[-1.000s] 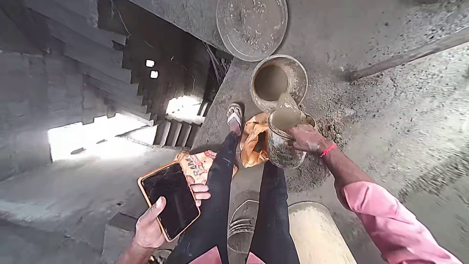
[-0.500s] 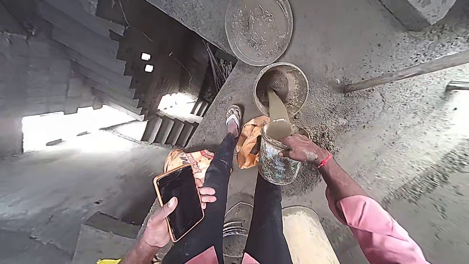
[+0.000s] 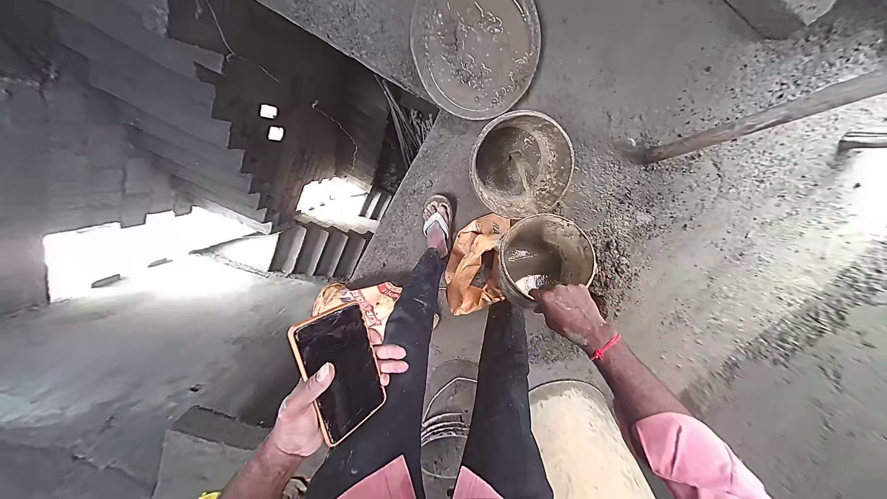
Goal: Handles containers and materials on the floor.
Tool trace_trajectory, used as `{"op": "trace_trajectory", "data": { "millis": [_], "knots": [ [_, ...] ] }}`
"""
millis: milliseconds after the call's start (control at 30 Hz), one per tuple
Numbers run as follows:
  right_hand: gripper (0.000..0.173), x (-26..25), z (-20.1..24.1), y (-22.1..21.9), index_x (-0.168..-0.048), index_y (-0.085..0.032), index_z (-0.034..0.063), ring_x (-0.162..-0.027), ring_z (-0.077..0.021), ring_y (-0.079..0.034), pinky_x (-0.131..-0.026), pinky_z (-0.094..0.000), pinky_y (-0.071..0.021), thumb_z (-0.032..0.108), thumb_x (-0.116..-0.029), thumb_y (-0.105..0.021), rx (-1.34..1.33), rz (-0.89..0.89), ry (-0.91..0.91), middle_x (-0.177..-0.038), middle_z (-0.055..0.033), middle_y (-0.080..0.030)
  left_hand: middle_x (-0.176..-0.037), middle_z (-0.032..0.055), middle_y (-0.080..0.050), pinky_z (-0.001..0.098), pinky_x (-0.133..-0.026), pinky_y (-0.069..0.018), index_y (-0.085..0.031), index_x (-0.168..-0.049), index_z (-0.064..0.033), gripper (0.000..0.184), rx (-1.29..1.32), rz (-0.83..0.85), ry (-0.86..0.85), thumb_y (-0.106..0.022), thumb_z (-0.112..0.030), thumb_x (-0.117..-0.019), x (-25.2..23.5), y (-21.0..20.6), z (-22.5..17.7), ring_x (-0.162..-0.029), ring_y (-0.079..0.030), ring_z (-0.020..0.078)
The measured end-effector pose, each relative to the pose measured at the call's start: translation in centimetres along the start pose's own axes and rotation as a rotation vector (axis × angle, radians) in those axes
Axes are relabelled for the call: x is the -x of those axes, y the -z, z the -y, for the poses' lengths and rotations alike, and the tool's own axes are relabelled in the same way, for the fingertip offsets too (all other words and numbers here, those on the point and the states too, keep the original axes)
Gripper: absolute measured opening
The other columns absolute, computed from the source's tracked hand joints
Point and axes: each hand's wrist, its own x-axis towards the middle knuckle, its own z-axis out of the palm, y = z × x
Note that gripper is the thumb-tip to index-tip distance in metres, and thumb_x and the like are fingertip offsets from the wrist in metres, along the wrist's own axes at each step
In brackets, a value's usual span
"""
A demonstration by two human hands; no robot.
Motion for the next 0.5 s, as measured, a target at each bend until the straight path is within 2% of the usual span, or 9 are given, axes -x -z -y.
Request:
{"op": "trace_trajectory", "data": {
  "millis": [100, 133, 200, 233, 300, 367, 400, 467, 500],
  "knots": [
    [0.009, 3.4, -1.4, -3.5, -0.098, -0.071, 0.0162, -0.078, -0.0302, -0.072, -0.069, -0.0538, -0.0574, 0.02, -0.0953, -0.063, -0.021, -0.186, -0.075, -0.087, -0.0076, -0.073, -0.136, 0.0289, -0.059, 0.0532, -0.106, -0.0494, -0.05, -0.146, -0.0083, 0.074, -0.033, 0.059, 0.027, -0.061, -0.059, -0.0924, -0.1, 0.3, -0.2, -0.124, -0.059, 0.0455],
    [0.009, 4.8, -2.0, -4.2, -0.099, -0.07, 0.0163, -0.077, -0.0283, -0.073, -0.067, -0.0515, -0.0583, 0.021, -0.0961, -0.063, -0.034, -0.267, -0.121, -0.084, -0.0064, -0.073, -0.136, 0.0276, -0.06, 0.0528, -0.107, -0.0492, -0.052, -0.145, -0.0095, 0.073, -0.043, 0.046, 0.033, -0.061, -0.06, -0.0923, 0.1, -0.1, -0.2, -0.124, -0.06, 0.0444],
    [0.012, 6.2, -3.9, -4.1, -0.1, -0.069, 0.0137, -0.065, -0.0292, -0.071, -0.054, -0.0499, -0.0558, 0.023, -0.0942, -0.064, -0.013, -0.445, -0.243, -0.073, -0.0072, -0.07, -0.134, 0.0265, -0.062, 0.0517, -0.105, -0.0513, -0.054, -0.144, -0.0103, 0.069, -0.049, 0.021, 0.018, -0.061, -0.057, -0.0935, 0.0, 0.1, -0.2, -0.123, -0.062, 0.0422],
    [0.016, 6.4, -5.0, -3.6, -0.102, -0.07, 0.0121, -0.059, -0.0322, -0.069, -0.049, -0.0518, -0.0527, 0.024, -0.0931, -0.063, 0.003, -0.498, -0.306, -0.069, -0.0093, -0.067, -0.131, 0.0232, -0.065, 0.0485, -0.103, -0.0538, -0.058, -0.141, -0.0122, 0.063, -0.058, -0.009, 0.002, -0.062, -0.054, -0.0951, 0.1, -0.4, -0.4, -0.121, -0.065, 0.0376],
    [0.024, 6.1, -7.3, -2.6, -0.11, -0.071, 0.01, -0.059, -0.0378, -0.068, -0.049, -0.0561, -0.0511, 0.026, -0.095, -0.06, 0.038, -0.516, -0.387, -0.069, -0.0143, -0.068, -0.117, 0.0072, -0.075, 0.0335, -0.092, -0.0603, -0.071, -0.127, -0.0227, 0.041, -0.136, -0.14, -0.042, -0.061, -0.05, -0.0969, 0.3, -3.6, -1.0, -0.107, -0.073, 0.018],
    [0.024, 4.2, -10.1, -0.9, -0.112, -0.071, 0.0102, -0.065, -0.0396, -0.07, -0.054, -0.0571, -0.0534, 0.026, -0.0981, -0.059, 0.086, -0.538, -0.404, -0.075, -0.0164, -0.071, -0.105, 0.0007, -0.079, 0.0277, -0.086, -0.0616, -0.077, -0.112, -0.0288, 0.031, -0.224, -0.257, -0.038, -0.062, -0.05, -0.0948, -0.6, -6.7, -1.1, -0.098, -0.075, 0.0117],
    [0.021, 3.0, -11.2, 0.2, -0.11, -0.07, 0.0109, -0.065, -0.0389, -0.07, -0.055, -0.0561, -0.0535, 0.025, -0.0989, -0.059, 0.108, -0.559, -0.394, -0.075, -0.0157, -0.07, -0.105, 0.0037, -0.079, 0.0312, -0.086, -0.0621, -0.078, -0.109, -0.0281, 0.033, -0.241, -0.273, -0.004, -0.064, -0.053, -0.0924, -0.8, -6.7, -0.8, -0.098, -0.076, 0.0162],
    [0.016, 1.1, -12.6, 2.0, -0.108, -0.07, 0.0131, -0.066, -0.0356, -0.07, -0.055, -0.0532, -0.0537, 0.021, -0.0992, -0.059, 0.124, -0.621, -0.348, -0.076, -0.0127, -0.07, -0.126, 0.019, -0.069, 0.0483, -0.101, -0.0549, -0.066, -0.131, -0.017, 0.051, -0.176, -0.015, 0.057, -0.063, -0.052, -0.0948, -0.9, -3.1, 0.2, -0.119, -0.066, 0.0356],
    [0.014, 0.9, -12.9, 2.5, -0.106, -0.07, 0.0136, -0.065, -0.0341, -0.07, -0.054, -0.0518, -0.0534, 0.019, -0.0984, -0.06, 0.13, -0.662, -0.317, -0.074, -0.0113, -0.07, -0.129, 0.0223, -0.067, 0.0516, -0.102, -0.0536, -0.063, -0.135, -0.0144, 0.056, -0.161, 0.037, 0.059, -0.064, -0.052, -0.0945, -1.0, -2.7, 0.6, -0.121, -0.064, 0.0395]
  ]
}}
